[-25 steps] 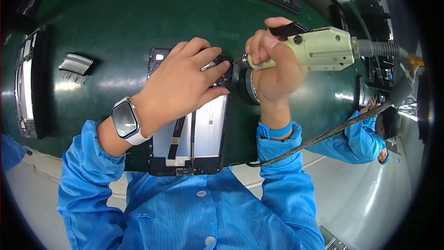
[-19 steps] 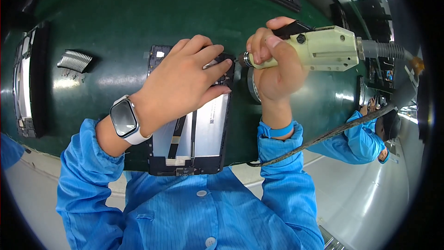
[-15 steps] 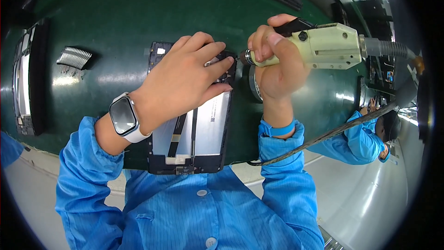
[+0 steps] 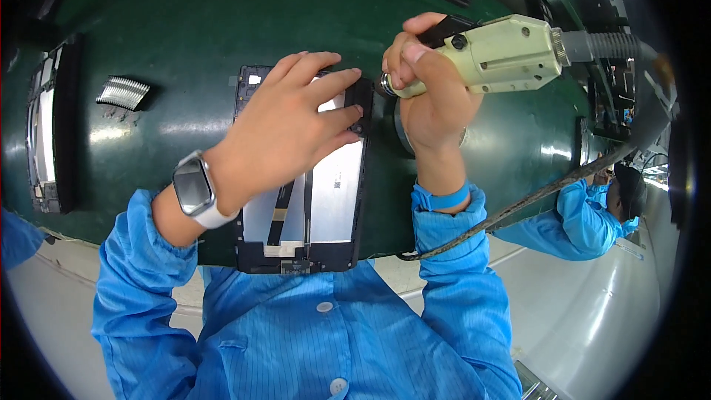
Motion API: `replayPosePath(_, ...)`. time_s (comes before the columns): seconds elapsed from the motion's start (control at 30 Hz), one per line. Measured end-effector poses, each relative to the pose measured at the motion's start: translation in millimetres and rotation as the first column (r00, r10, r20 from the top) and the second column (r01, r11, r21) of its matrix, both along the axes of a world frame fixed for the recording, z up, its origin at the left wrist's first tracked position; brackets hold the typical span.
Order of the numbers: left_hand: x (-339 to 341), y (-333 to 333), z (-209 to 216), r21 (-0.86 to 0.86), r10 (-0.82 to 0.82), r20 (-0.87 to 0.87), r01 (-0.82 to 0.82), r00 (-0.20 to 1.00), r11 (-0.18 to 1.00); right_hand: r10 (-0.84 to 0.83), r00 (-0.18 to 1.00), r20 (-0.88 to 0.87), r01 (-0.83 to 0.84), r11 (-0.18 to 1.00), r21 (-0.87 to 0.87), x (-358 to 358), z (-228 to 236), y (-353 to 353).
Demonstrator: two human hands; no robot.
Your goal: The worker assembles components into tablet housing using an electric screwdriver on a factory production line.
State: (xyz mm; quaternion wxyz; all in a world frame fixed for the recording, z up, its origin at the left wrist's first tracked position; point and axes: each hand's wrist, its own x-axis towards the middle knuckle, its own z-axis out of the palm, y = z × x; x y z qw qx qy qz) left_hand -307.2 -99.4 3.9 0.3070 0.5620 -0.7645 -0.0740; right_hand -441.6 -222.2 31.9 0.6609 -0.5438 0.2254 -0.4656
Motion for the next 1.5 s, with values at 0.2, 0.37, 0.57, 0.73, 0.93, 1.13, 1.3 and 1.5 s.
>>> replayPosePath(0.2,-58.6,101.3,32.7,0.165,-0.242,0.018,0.236,0.970,0.958,-0.074,0.990,0.119,0.089,0.988,-0.124,-37.1,9.6,-11.1)
replayPosePath(0.37,-48.3,109.4,11.5,0.128,-0.249,0.182,0.228,0.951,0.965,-0.079,0.987,0.143,0.106,0.975,-0.195,-80.2,10.2,-24.7)
replayPosePath(0.57,66.8,-6.9,6.4,-0.112,0.229,0.491,-0.200,0.841,0.973,-0.133,0.983,0.128,0.157,0.968,-0.198,-83.6,-4.6,-27.8)
replayPosePath(0.73,182.7,-65.6,-3.9,-0.149,0.394,0.526,-0.375,0.754,0.915,-0.190,0.975,0.117,0.210,0.957,-0.199,-73.0,-5.6,-24.1)
replayPosePath(0.93,137.7,-105.0,30.9,-0.037,0.510,0.672,-0.663,0.537,0.748,-0.287,0.957,0.036,0.288,0.931,-0.223,-91.3,2.4,-22.5)
replayPosePath(1.13,36.5,-171.2,-24.1,-0.028,0.491,0.033,-0.490,0.870,0.871,-0.291,0.956,0.024,0.289,0.928,-0.234,-89.9,-6.6,-24.4)
replayPosePath(1.3,24.3,-210.7,-34.9,0.002,0.520,-0.251,-0.537,0.817,0.844,-0.322,0.947,0.008,0.314,0.915,-0.252,-92.9,-8.7,-26.3)
replayPosePath(1.5,37.3,-228.7,-29.2,0.051,0.485,-0.756,-0.698,0.440,0.714,-0.304,0.953,-0.004,0.295,0.929,-0.223,-99.7,-1.5,-27.8)
